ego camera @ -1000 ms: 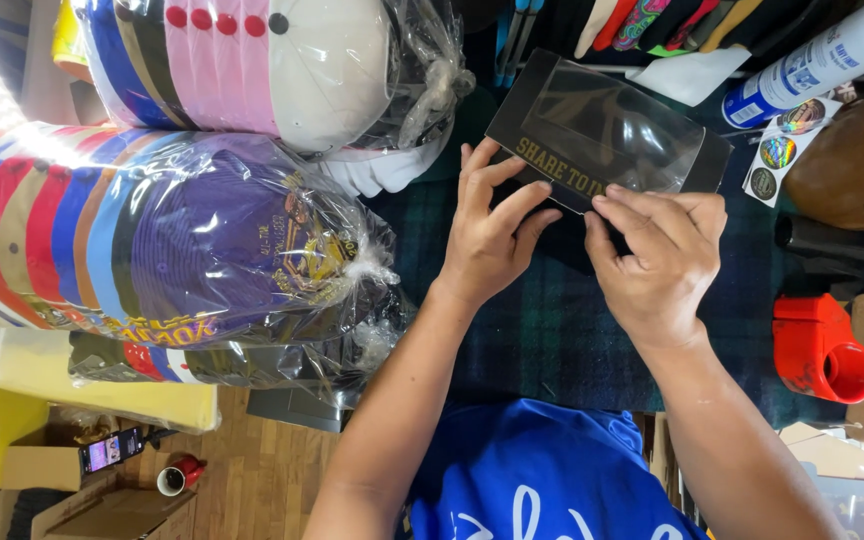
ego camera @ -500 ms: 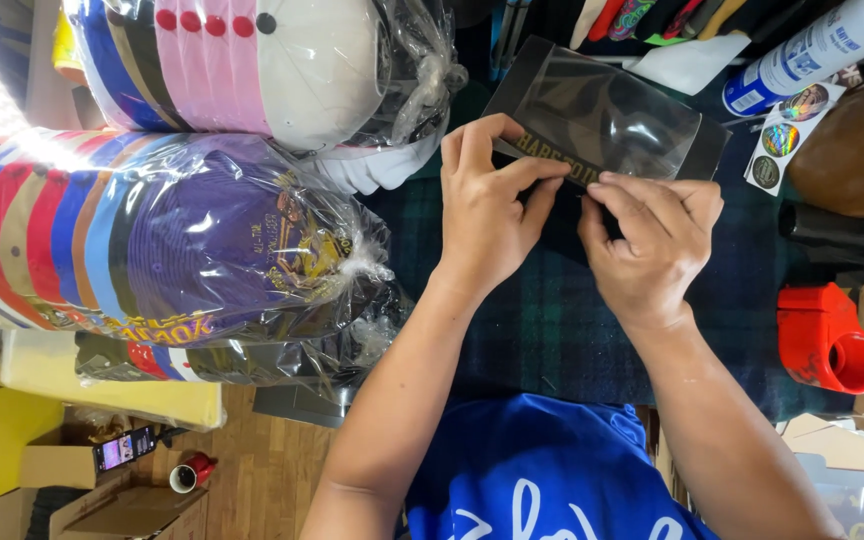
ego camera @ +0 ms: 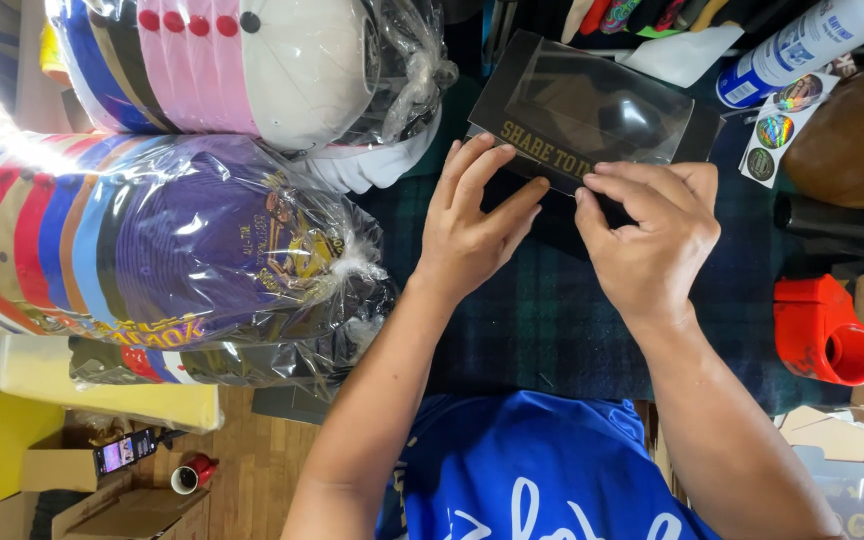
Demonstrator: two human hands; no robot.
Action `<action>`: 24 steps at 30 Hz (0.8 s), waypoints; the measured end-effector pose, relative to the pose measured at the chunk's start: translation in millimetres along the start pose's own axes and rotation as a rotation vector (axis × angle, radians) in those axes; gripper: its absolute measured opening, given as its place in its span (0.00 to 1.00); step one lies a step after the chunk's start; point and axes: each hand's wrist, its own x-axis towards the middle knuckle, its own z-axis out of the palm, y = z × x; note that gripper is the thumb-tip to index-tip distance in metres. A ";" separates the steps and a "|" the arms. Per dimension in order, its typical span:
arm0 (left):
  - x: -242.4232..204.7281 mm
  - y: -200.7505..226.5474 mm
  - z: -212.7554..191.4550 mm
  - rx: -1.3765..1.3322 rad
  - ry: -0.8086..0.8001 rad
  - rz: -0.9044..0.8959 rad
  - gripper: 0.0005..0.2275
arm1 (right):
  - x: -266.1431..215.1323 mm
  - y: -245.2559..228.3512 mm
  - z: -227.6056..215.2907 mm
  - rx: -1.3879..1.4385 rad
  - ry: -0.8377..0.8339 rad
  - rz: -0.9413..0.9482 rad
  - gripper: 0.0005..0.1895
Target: The person assembles a small black cardboard box with a clear plastic window, folding the flaps and pressing the edges to secure the structure. The person then places a patterned item inside the box and closes the lid.
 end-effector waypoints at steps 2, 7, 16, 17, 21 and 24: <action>3.0 0.6 1.9 0.006 0.001 -0.003 0.08 | -0.4 -1.0 -0.1 -0.005 -0.006 0.003 0.08; 5.5 1.3 6.1 0.015 -0.036 -0.027 0.08 | -1.8 -1.2 0.9 -0.007 -0.016 0.029 0.07; 11.9 11.6 15.4 0.051 0.005 -0.121 0.02 | 3.4 -3.3 -3.8 -0.042 -0.076 -0.077 0.05; 13.4 13.3 14.6 0.016 0.007 -0.154 0.02 | 3.0 -2.8 -4.6 -0.052 -0.078 -0.094 0.04; 16.3 13.7 7.3 -0.044 -0.100 -0.241 0.03 | -5.5 7.7 -1.1 -0.041 -0.075 -0.129 0.04; 23.9 20.2 3.1 -0.029 -0.133 -0.243 0.06 | -9.1 14.2 3.9 -0.037 -0.042 -0.143 0.07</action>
